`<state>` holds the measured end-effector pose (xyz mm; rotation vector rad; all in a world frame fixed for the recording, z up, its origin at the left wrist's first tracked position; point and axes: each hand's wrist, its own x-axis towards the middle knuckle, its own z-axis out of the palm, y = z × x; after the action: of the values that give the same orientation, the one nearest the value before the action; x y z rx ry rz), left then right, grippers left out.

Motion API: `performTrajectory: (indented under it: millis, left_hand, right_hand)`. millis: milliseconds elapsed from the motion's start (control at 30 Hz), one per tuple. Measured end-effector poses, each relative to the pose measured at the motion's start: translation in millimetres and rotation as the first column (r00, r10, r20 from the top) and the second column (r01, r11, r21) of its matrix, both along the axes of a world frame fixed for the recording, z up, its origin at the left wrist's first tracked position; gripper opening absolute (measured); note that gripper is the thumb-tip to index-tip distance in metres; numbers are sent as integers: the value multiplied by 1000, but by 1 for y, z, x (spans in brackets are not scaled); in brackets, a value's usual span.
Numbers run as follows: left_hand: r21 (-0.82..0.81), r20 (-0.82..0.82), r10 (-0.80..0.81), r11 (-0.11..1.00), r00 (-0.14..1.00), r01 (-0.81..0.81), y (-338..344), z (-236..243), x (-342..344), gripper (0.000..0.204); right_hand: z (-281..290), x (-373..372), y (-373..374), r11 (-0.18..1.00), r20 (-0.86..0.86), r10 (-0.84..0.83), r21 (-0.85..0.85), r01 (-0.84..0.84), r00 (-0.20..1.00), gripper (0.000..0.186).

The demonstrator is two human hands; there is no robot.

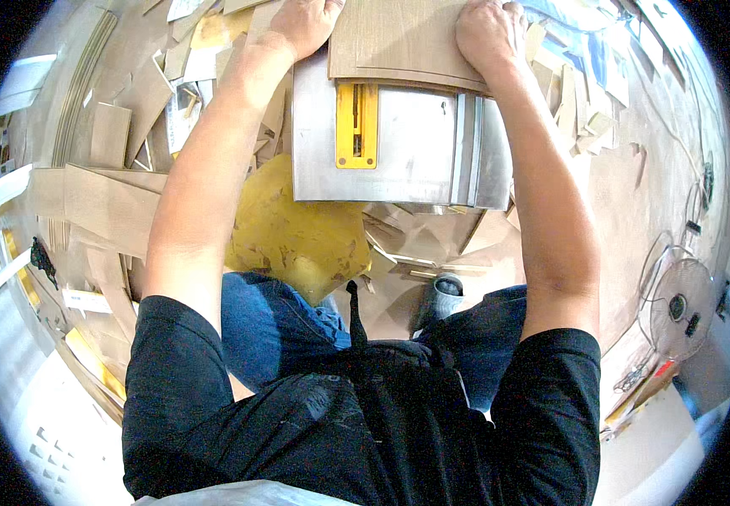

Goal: The person marks a wood-textured flooring plank using a square and pencil, then carries it to a table saw and makes several cuts to remove a rectangular section before fitting it into a corner of the room.

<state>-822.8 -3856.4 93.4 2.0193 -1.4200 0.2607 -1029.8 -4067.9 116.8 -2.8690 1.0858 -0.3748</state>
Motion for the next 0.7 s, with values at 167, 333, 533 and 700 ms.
performTrajectory:
  millis: [167, 333, 533, 700]
  left_hand:
    - [6, -29, -18, 1000, 999, 19, 1, 3, 0, 53]
    - [3, -29, -7, 1000, 1000, 8, 3, 3, -3, 53]
    - [1, -19, -11, 1000, 1000, 11, 4, 1, -3, 53]
    - [18, -37, -14, 1000, 999, 14, 4, 4, -5, 54]
  right_hand:
    - [-6, 0, -4, 1000, -18, 7, 8, -6, 1000, 57]
    - [-4, 0, -1, 1000, 8, 10, -27, -10, 1000, 57]
    - [1, 2, 0, 1000, -20, 20, -11, -20, 1000, 52]
    - [1, -5, -2, 985, -130, 128, -100, -142, 983, 51]
